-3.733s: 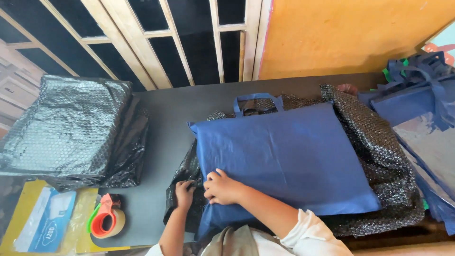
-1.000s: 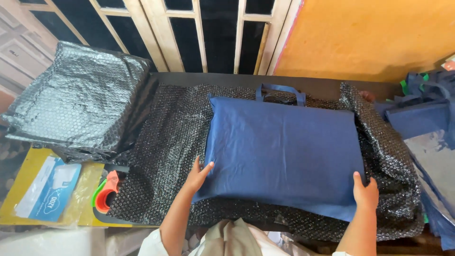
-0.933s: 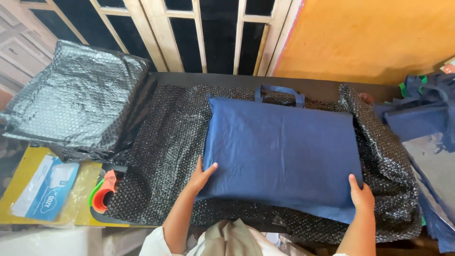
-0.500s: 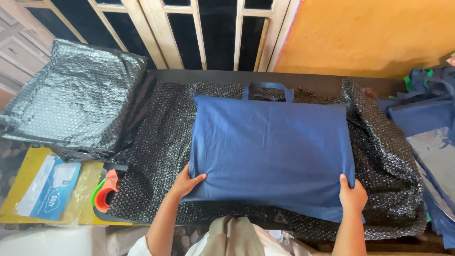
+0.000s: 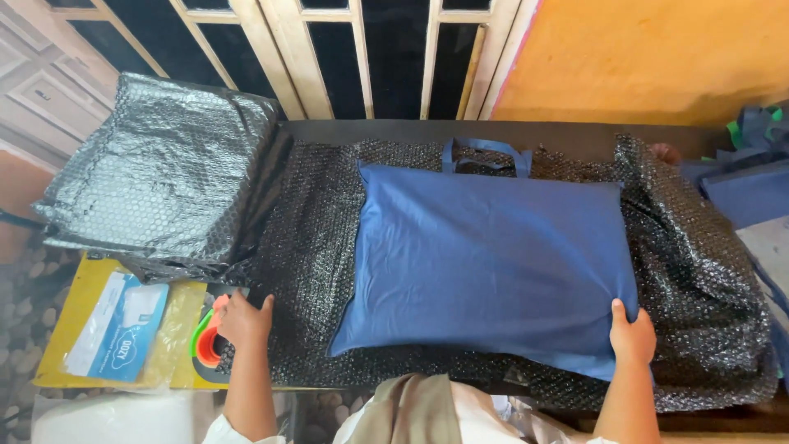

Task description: The person places a blue tote bag onto a sheet of black bubble wrap on a table, then folds the bubble wrap around the bag to enclose it. The person smooths the wrap and adjusts the edges to create a neat package.

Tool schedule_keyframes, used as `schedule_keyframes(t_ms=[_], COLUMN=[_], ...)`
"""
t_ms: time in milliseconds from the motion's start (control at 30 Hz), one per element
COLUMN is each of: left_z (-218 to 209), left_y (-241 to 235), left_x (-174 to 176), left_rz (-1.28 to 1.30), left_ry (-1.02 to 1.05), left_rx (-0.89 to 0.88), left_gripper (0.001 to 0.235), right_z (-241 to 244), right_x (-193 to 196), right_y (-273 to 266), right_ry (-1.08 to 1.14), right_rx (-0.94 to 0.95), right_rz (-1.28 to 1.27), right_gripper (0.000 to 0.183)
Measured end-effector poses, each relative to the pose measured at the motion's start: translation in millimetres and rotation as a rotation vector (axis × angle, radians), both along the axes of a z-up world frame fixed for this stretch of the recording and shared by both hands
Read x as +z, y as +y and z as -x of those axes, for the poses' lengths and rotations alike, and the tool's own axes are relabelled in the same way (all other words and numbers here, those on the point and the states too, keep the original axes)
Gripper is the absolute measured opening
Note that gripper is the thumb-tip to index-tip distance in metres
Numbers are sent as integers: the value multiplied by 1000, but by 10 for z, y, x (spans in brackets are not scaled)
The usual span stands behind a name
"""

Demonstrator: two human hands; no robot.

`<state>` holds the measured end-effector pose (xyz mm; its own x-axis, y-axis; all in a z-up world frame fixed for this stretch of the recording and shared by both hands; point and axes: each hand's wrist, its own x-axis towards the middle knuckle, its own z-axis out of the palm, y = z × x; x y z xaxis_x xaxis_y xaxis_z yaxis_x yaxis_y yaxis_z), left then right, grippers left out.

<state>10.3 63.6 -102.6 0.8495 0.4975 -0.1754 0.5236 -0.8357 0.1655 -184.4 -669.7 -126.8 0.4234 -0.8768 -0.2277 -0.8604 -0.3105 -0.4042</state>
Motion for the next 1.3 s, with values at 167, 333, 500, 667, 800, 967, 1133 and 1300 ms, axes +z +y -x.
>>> schedule_keyframes(t_ms=[167,333,500,667,800,967,1133,1300], left_z=[-162,-216,-168,-178,-240,-67,163,396], left_y=[243,399,421,498,598,20,-664,-1495], left_x=[-365,-593,-430,-617,-811,235,999,1401], left_rz=[-21,77,199,266,381,654,813,832], left_ry=[98,29,14,-69,-186,-207,-349,-454], left_rx=[1,32,90,76,-5,143,-34,-670], left_gripper=[60,42,46,50,56,61,40,20], right_z=[-29,-14,135,247,239,248,245,238], right_x=[-11,36,115,50,-7,-50,-66,-8], right_y=[-35,-176,-315,-416,-452,-453,-441,-379], right_ry=[55,53,7,50,73,35,35,43], right_rx=[22,22,-45,-58,-48,-59,-68,-65], right_rz=[74,101,93,76,114,53,29,21], right_gripper=[57,59,54,57,58,59,64,61])
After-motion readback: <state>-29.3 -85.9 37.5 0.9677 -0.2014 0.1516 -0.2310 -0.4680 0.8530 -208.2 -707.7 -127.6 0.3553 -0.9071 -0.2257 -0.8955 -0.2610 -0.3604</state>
